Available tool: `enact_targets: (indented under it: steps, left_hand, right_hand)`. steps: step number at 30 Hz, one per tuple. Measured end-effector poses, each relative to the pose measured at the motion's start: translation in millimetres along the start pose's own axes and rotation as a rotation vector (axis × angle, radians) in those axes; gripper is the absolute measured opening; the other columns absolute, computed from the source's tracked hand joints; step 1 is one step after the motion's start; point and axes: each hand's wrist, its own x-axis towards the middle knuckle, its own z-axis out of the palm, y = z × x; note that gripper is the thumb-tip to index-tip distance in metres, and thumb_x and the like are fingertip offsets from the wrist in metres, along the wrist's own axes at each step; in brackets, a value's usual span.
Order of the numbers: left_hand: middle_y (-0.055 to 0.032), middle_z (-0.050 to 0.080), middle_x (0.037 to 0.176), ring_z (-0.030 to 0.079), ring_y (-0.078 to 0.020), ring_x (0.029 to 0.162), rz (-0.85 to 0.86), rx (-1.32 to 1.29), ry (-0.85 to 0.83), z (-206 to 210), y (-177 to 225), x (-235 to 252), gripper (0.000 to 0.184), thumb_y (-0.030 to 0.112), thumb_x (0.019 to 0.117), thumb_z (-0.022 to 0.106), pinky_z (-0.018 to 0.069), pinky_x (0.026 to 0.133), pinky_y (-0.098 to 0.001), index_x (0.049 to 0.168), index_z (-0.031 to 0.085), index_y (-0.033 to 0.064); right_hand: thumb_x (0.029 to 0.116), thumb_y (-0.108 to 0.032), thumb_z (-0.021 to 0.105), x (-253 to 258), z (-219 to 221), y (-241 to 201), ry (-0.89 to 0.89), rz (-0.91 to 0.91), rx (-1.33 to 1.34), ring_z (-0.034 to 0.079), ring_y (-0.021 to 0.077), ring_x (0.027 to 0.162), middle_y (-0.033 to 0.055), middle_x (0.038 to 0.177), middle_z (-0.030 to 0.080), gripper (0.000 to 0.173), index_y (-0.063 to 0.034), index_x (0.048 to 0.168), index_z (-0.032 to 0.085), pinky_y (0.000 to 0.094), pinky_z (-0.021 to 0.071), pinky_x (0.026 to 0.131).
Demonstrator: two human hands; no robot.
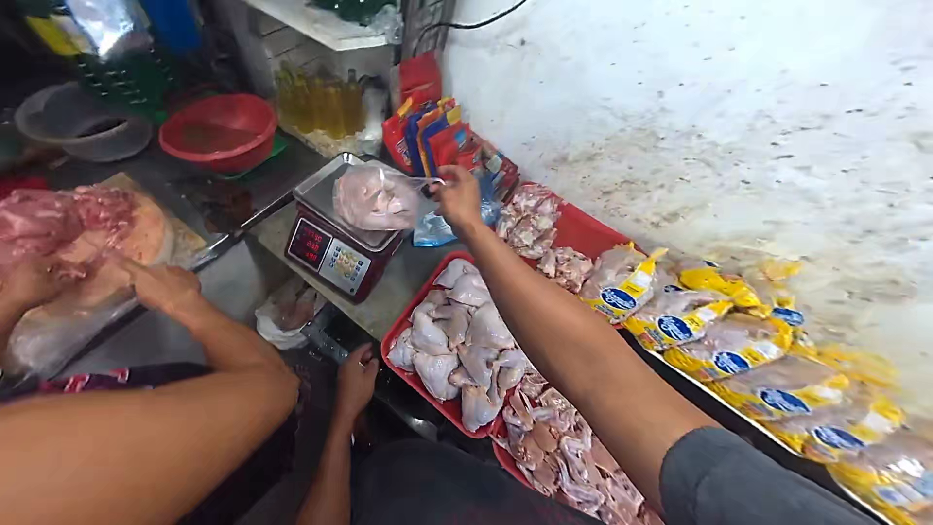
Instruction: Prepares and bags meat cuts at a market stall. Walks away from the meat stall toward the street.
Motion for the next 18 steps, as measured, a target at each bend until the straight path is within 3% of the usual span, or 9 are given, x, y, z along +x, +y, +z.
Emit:
enact_targets:
  steps: [3, 6, 8, 12, 15, 18]
  left_hand:
    - [-0.0128, 0.066, 0.133, 0.067, -0.0212, 0.117, 0.203, -0.017, -0.013, -2.3, 76.7, 15.6, 0.043, 0.022, 0.1036, 0.055, 0.0556, 0.102, -0.0414, 0.144, 0.058, 0.0073]
    - [-0.0082, 0.069, 0.127, 0.068, -0.0149, 0.108, 0.327, -0.056, -0.007, 1.6, 120.8, 20.1, 0.04, 0.022, 0.1032, 0.053, 0.0569, 0.095, -0.034, 0.14, 0.062, 0.0093]
    - [-0.0067, 0.07, 0.124, 0.069, -0.0122, 0.105, 0.349, -0.097, -0.016, 7.2, 127.4, 17.6, 0.039, 0.021, 0.1026, 0.054, 0.0578, 0.093, -0.0314, 0.138, 0.063, 0.0093]
    - [-0.0108, 0.07, 0.125, 0.07, -0.0163, 0.108, 0.296, -0.081, -0.069, 20.9, 105.7, 11.0, 0.038, 0.017, 0.1014, 0.058, 0.059, 0.096, -0.0371, 0.137, 0.063, 0.0047]
    - [-0.0153, 0.07, 0.12, 0.073, -0.0202, 0.098, 0.27, -0.002, -0.159, 43.2, 90.3, 11.1, 0.038, 0.016, 0.1024, 0.057, 0.0624, 0.086, -0.0416, 0.137, 0.061, 0.0008]
    - [-0.0151, 0.071, 0.117, 0.073, -0.0215, 0.089, 0.265, -0.009, -0.263, 66.9, 102.0, 9.4, 0.039, 0.015, 0.1035, 0.054, 0.0634, 0.076, -0.0403, 0.138, 0.058, -0.0012]
  right_hand:
    - [0.0968, -0.014, 0.065, -11.5, -8.8, 11.0, 0.036, 0.001, 0.042, 0.072, 0.0293, 0.098, 0.015, 0.113, 0.072, 0.046, -0.0077, 0.141, 0.055, 0.0521, 0.061, 0.08]
    - [0.095, -0.01, 0.063, -28.1, -21.5, 16.1, 0.053, -0.026, 0.062, 0.071, 0.0249, 0.101, 0.0131, 0.118, 0.072, 0.045, -0.0062, 0.14, 0.057, 0.0476, 0.0604, 0.084]
    - [0.0967, -0.011, 0.061, -53.8, -32.7, 21.6, 0.034, -0.044, 0.085, 0.071, 0.0244, 0.102, 0.0137, 0.12, 0.07, 0.043, -0.0053, 0.14, 0.057, 0.0465, 0.0604, 0.085]
    - [0.105, -0.013, 0.055, -153.6, -68.9, 57.3, -0.165, -0.075, 0.172, 0.073, 0.0256, 0.087, 0.0148, 0.113, 0.071, 0.035, -0.0058, 0.139, 0.055, 0.0452, 0.0635, 0.074]
    - [0.1039, -0.011, 0.055, -234.9, -108.8, 111.8, -0.228, 0.147, 0.29, 0.073, 0.0201, 0.082, 0.0118, 0.104, 0.074, 0.03, -0.0017, 0.132, 0.061, 0.0388, 0.0631, 0.074]
    - [0.1033, -0.017, 0.054, -336.4, -142.1, 175.0, -0.15, 0.328, 0.249, 0.071, 0.0172, 0.08, 0.0097, 0.099, 0.074, 0.031, -0.0034, 0.129, 0.065, 0.0371, 0.061, 0.075]
